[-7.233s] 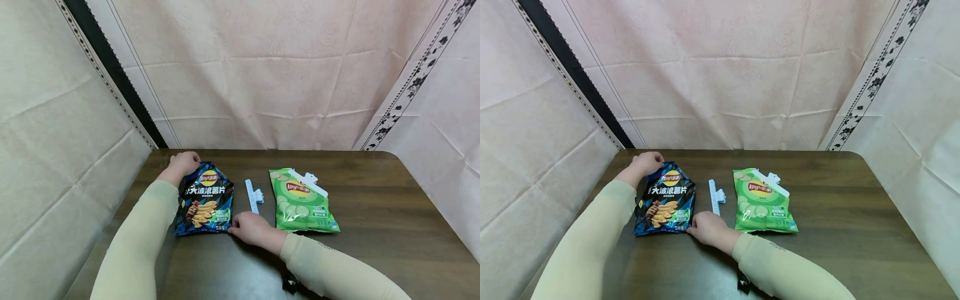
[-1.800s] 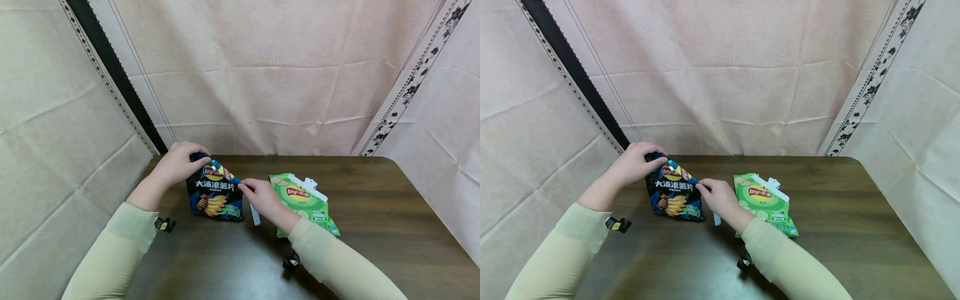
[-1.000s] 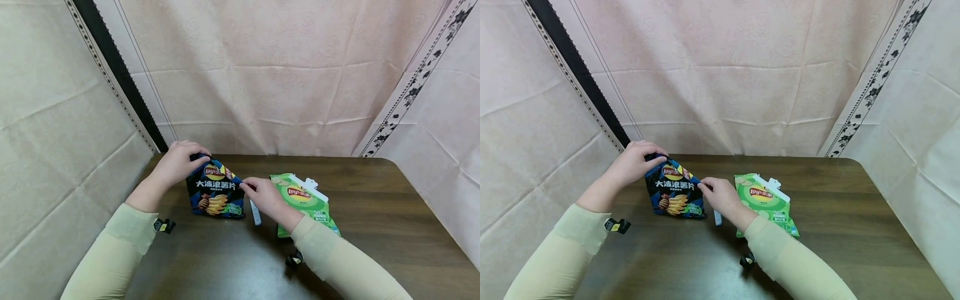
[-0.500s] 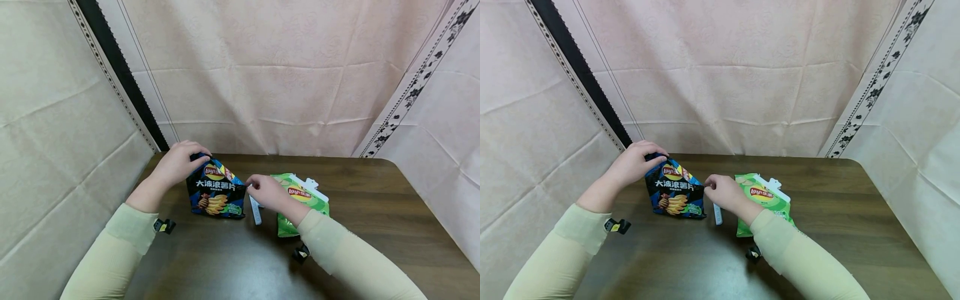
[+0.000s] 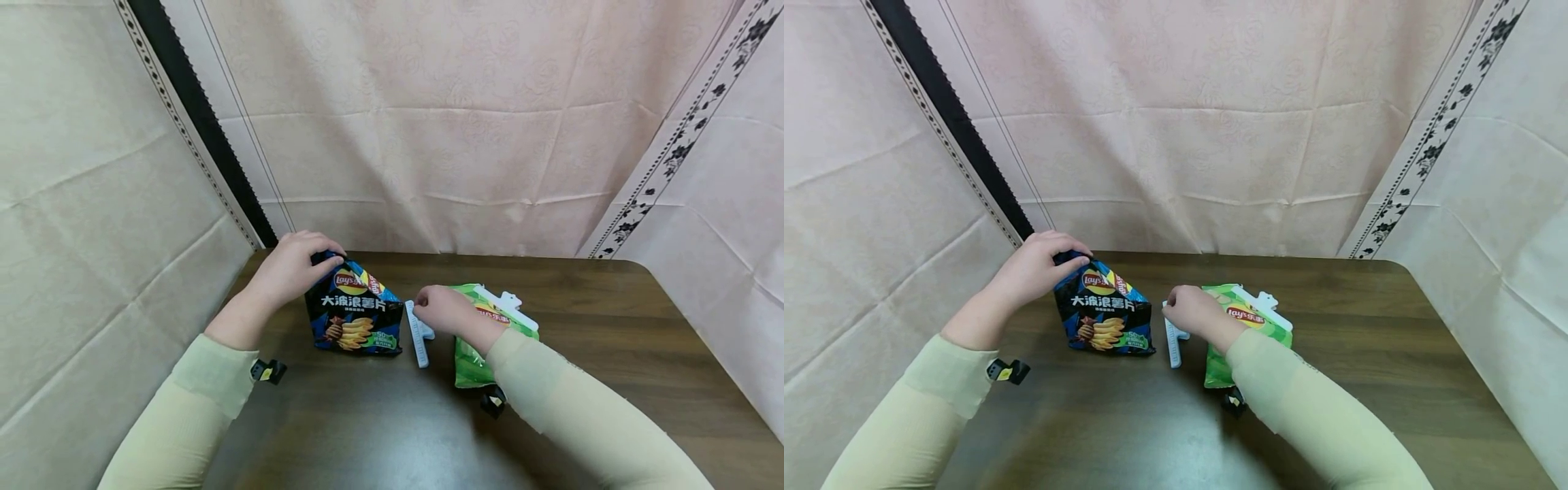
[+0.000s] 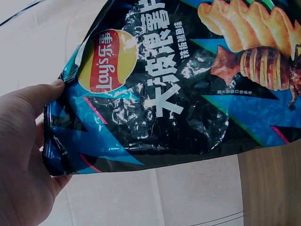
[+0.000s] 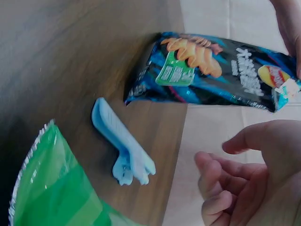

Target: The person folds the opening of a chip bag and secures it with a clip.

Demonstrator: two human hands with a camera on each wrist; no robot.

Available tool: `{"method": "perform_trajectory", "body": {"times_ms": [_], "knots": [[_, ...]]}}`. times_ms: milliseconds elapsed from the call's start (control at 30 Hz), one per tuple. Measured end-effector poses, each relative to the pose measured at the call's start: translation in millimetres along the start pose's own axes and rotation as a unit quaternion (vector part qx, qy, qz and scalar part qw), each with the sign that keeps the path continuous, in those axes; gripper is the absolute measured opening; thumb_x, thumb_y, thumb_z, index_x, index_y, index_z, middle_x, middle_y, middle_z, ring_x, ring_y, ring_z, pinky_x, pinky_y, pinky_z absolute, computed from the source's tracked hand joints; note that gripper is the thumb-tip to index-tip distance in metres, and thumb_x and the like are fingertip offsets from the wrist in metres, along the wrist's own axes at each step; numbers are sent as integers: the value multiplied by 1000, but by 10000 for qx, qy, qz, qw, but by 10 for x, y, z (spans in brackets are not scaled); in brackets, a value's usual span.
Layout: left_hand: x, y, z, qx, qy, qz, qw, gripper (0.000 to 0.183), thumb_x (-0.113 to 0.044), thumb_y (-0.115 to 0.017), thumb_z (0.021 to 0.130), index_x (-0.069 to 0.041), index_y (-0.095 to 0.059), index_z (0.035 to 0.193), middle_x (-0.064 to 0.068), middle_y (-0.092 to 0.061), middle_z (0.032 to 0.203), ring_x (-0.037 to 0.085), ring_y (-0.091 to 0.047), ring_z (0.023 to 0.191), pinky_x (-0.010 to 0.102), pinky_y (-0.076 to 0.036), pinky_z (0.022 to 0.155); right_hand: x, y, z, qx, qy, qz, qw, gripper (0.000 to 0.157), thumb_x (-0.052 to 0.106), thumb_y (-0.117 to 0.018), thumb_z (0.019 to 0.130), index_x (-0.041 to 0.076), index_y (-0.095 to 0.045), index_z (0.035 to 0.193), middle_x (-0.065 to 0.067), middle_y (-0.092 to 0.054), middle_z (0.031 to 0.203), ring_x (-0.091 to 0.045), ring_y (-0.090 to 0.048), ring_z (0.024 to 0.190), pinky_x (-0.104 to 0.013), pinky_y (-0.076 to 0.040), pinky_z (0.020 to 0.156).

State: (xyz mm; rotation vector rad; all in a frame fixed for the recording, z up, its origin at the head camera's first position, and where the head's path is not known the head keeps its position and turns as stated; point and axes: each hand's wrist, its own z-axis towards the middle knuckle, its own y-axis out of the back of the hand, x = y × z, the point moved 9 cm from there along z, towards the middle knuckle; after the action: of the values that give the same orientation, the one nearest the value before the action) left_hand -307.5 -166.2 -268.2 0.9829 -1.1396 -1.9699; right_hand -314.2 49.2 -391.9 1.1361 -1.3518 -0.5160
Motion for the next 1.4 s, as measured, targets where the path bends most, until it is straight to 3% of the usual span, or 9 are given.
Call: {"method": "perform_trajectory", "body": {"times_ms": [200, 533, 767, 1033, 1400], "knots": [[-18, -10, -11, 5, -2, -52, 10000, 21, -32, -65, 97, -19, -74, 111, 1, -69, 115, 26, -56, 117, 53, -30, 108, -147, -100, 119, 428, -317, -527, 9972, 27, 27, -59, 98, 8, -70, 113, -6, -68, 100, -22, -60, 83, -40, -53, 79], [3, -28, -27, 39, 22, -68, 10000, 22, -33, -64, 98, -19, -73, 112, 1, -69, 116, 26, -55, 118, 53, -30, 108, -317, -221, 256, 620, -927, -906, 9896, 29, 33, -64, 96, 6, -70, 106, -6, -65, 89, -25, -59, 81, -41, -51, 78], [-13, -34, -34, 35, -8, -68, 10000, 21, -32, -64, 98, -19, -74, 112, 1, -69, 116, 25, -56, 117, 52, -30, 109, -303, -289, 268, 750, -1070, -943, 9869, 30, 32, -67, 94, 6, -70, 109, -7, -66, 93, -25, -59, 82, -40, -50, 78], [-23, -30, -50, -24, -68, -120, 9999, 20, -31, -65, 98, -20, -73, 111, -1, -69, 114, 23, -57, 116, 51, -29, 109, -440, -378, 282, 869, -1314, -930, 9831, 34, 37, -68, 93, 6, -70, 109, -8, -64, 94, -26, -58, 86, -42, -48, 82], [-1, -1, -87, -79, -7, -103, 9999, 20, -31, -64, 98, -20, -73, 112, 0, -69, 114, 24, -56, 117, 53, -28, 110, -415, -422, 252, 867, -1257, -653, 9861, 33, 36, -65, 96, 6, -68, 108, -7, -62, 86, -24, -59, 79, -37, -49, 73]]}}
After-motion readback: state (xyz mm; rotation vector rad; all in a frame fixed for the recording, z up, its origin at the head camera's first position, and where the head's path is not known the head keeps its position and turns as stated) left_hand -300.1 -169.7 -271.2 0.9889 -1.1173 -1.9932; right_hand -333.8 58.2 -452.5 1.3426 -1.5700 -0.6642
